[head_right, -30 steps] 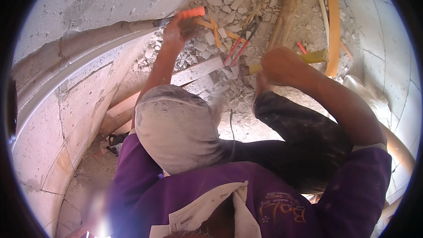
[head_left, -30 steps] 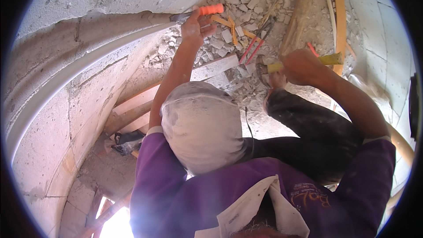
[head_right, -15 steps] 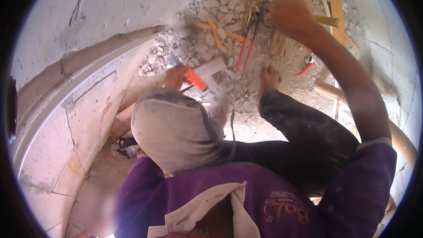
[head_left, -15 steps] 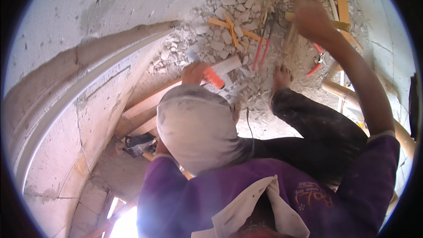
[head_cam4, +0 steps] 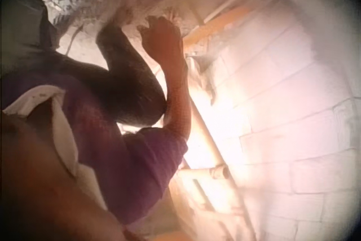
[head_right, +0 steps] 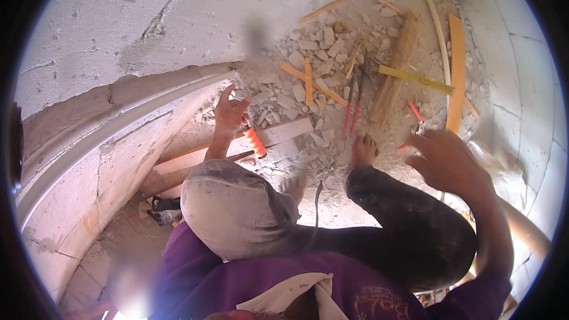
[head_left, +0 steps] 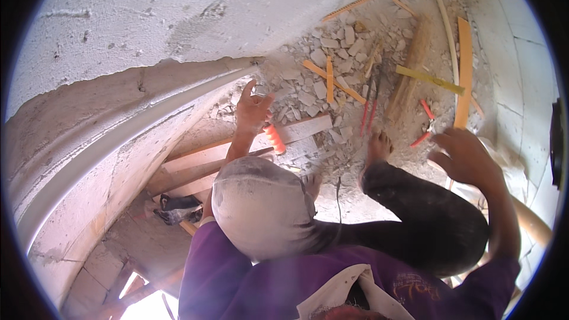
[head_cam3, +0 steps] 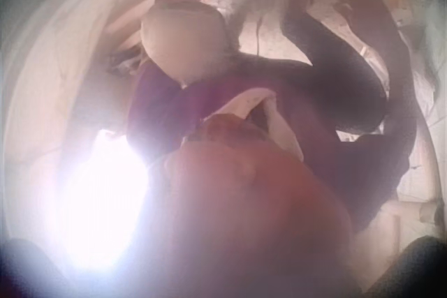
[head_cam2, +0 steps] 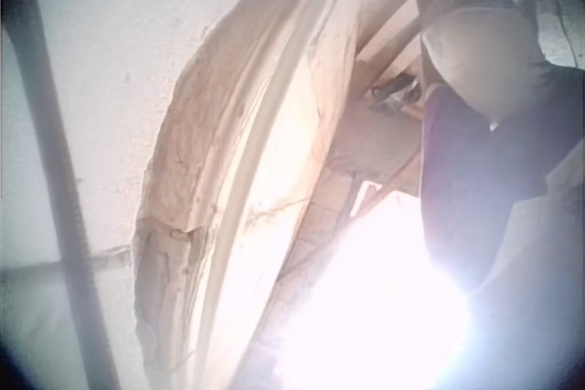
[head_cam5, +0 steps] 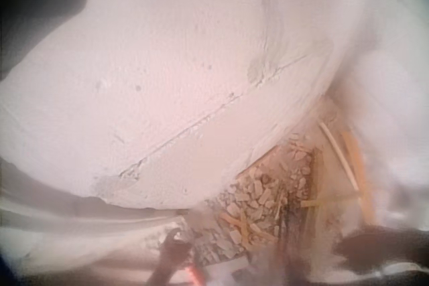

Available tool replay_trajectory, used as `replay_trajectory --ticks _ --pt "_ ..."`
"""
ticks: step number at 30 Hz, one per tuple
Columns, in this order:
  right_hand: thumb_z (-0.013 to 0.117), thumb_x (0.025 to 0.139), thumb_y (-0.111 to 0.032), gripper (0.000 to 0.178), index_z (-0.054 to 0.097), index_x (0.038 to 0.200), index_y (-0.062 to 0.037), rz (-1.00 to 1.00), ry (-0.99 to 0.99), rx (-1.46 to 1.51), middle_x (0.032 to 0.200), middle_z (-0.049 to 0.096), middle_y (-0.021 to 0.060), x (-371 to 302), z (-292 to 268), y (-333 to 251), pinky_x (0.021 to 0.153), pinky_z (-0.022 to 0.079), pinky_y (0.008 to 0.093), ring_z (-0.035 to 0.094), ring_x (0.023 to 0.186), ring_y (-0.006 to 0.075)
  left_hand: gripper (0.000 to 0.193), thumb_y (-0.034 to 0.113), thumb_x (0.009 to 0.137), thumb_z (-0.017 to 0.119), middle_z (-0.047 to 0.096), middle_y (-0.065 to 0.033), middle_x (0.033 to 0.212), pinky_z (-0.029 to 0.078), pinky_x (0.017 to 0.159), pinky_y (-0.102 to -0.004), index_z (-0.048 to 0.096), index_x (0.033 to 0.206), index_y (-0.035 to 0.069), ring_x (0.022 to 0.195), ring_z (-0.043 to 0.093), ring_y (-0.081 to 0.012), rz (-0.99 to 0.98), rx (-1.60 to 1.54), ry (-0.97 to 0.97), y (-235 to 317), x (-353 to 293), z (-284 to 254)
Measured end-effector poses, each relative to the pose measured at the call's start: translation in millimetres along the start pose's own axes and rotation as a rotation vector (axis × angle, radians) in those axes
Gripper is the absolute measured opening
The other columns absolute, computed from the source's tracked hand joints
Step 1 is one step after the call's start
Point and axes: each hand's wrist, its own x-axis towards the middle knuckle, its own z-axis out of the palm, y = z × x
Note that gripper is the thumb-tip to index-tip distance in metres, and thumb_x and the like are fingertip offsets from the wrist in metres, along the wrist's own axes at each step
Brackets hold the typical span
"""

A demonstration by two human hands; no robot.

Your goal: The person uses a hammer and a chisel to chip away at a concrete wall to create a groove for a white pipe. They repeatedly strike the chisel to remove debris and clear the channel, then position the pipe into the groove.

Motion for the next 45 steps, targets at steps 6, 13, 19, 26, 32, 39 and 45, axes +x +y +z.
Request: replay_trajectory --ticks 6,13,19,26,32,39,45 --pt "0.068 0.085 -0.024 0.035 0.068 0.108 0.0018 0.212 -0.021 0.298 0.082 0.066 0.0164 -38 4 23 0.073 0.050 0.0401 0.064 0.076 0.0309 0.083 0.017 0.087 0.075 0.059 -0.0033 0.066 0.043 0.040 -0.0252 0.027 0.152 -0.001 0.050 0.056 -0.0110 0.037 -0.168 -0.054 -1 15 5" --pt "0.068 0.084 -0.021 0.032 0.067 0.108 0.0016 0.175 0.018 0.353 0.078 0.066 0.0164 -32 11 28 0.070 0.050 0.0389 0.064 0.071 0.0294 0.075 0.013 0.090 0.069 0.058 -0.0027 0.068 0.039 0.039 -0.0258 0.029 0.152 0.003 0.049 0.056 -0.0121 -0.043 -0.588 -0.124 12 22 12" --pt "0.066 0.086 -0.025 0.033 0.067 0.108 0.0001 0.173 -0.055 0.286 0.081 0.067 0.0179 -22 9 24 0.073 0.050 0.0407 0.065 0.076 0.0308 0.065 0.023 0.087 0.071 0.061 -0.0068 0.068 0.048 0.049 -0.0337 0.044 0.143 0.001 0.051 0.058 -0.0186 0.042 0.012 0.163 7 22 21" --pt "0.067 0.088 -0.022 0.029 0.067 0.108 -0.0003 0.142 -0.075 0.240 0.081 0.067 0.0192 -6 8 15 0.072 0.050 0.0393 0.065 0.075 0.0312 0.066 0.032 0.084 0.070 0.046 -0.0292 0.139 0.036 0.110 -0.0509 0.049 0.134 -0.006 0.132 0.041 -0.0470 0.633 0.895 0.396 -13 16 22" --pt "0.068 0.089 -0.024 0.030 0.067 0.109 -0.0010 0.124 -0.059 0.273 0.077 0.065 0.0183 -5 7 9 0.071 0.049 0.0393 0.064 0.072 0.0282 0.075 0.044 0.093 0.059 0.032 -0.0259 0.153 0.022 0.120 -0.0484 0.036 0.145 -0.004 0.145 0.026 -0.0395 0.561 0.834 -0.213 -9 19 58" --pt "0.069 0.089 -0.025 0.032 0.067 0.110 -0.0013 0.164 -0.125 0.264 0.076 0.065 0.0170 -11 4 5 0.070 0.049 0.0392 0.064 0.072 0.0290 0.078 0.050 0.095 0.055 0.025 -0.0190 0.159 0.014 0.124 -0.0427 0.029 0.150 0.001 0.151 0.018 -0.0322 0.687 1.073 0.013 14 46 55" --pt "0.066 0.090 -0.028 0.035 0.068 0.115 -0.0044 0.167 -0.090 0.293 0.077 0.067 0.0199 -19 10 17 0.075 0.050 0.0423 0.067 0.077 0.0337 0.084 0.059 0.088 0.059 0.026 -0.0104 0.161 0.013 0.123 -0.0418 0.029 0.154 0.018 0.151 0.020 -0.0278 0.173 0.973 -0.055 -29 23 -21"
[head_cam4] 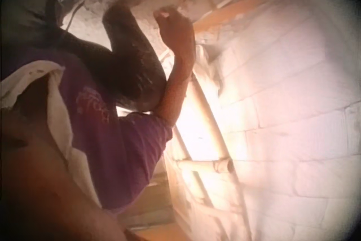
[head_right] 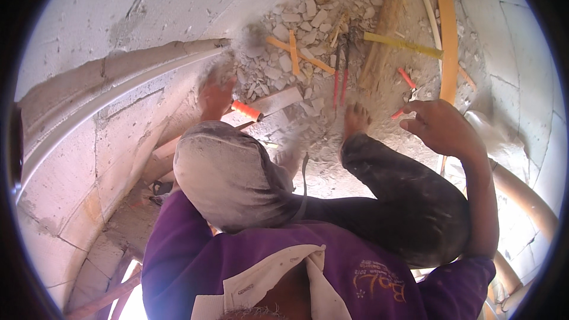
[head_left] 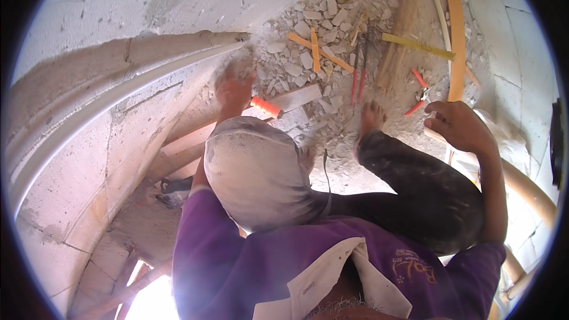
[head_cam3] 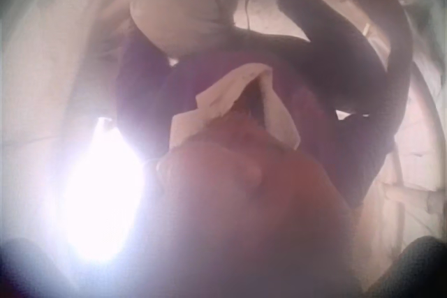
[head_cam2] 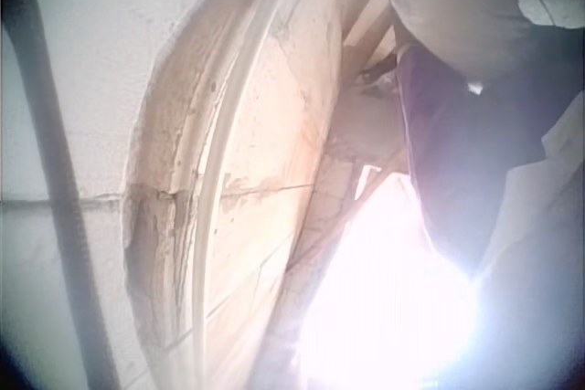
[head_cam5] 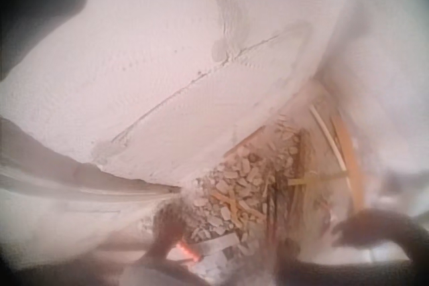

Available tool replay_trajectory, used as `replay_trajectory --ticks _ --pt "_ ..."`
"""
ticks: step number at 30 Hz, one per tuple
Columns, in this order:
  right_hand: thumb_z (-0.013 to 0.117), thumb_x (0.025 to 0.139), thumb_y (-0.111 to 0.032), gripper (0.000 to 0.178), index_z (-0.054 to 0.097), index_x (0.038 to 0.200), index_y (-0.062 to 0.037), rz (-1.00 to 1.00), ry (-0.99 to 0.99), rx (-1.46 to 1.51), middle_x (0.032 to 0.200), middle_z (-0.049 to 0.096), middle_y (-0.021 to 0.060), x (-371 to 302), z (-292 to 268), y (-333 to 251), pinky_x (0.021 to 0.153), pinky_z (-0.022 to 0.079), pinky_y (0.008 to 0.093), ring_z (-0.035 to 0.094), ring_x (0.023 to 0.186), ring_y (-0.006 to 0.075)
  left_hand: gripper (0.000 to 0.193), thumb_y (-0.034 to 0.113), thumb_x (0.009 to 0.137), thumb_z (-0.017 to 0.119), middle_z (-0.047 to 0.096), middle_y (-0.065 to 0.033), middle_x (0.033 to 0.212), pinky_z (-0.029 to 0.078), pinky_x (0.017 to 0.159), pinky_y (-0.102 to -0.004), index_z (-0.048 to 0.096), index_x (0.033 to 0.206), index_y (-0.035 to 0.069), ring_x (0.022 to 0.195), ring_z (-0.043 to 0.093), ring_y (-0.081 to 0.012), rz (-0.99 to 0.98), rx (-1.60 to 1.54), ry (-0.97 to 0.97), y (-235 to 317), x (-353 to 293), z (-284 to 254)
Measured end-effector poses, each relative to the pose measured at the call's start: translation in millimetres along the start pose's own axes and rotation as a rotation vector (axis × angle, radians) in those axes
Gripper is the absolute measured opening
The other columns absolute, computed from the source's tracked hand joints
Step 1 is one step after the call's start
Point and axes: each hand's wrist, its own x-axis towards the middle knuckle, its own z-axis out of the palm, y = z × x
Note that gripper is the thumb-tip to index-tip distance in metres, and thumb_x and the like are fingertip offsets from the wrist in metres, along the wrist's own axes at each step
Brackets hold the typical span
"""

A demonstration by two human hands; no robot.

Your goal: The person uses a hammer and a chisel to chip away at a concrete wall to create a groove for a white pipe. They repeatedly strike the chisel to remove debris and clear the channel, then position the pipe into the groove.

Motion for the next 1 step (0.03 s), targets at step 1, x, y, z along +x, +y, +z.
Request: replay_trajectory --ticks 1 --pt "0.066 0.090 -0.028 0.036 0.068 0.117 -0.0052 0.025 -0.010 -0.002 0.077 0.067 0.0203 0.6 -0.5 1.1 0.076 0.050 0.0424 0.067 0.078 0.0344 0.084 0.059 0.088 0.059 0.026 -0.0104 0.161 0.013 0.123 -0.0418 0.029 0.154 0.018 0.151 0.020 -0.0278 0.040 0.002 0.036 -7.0 4.7 4.7"
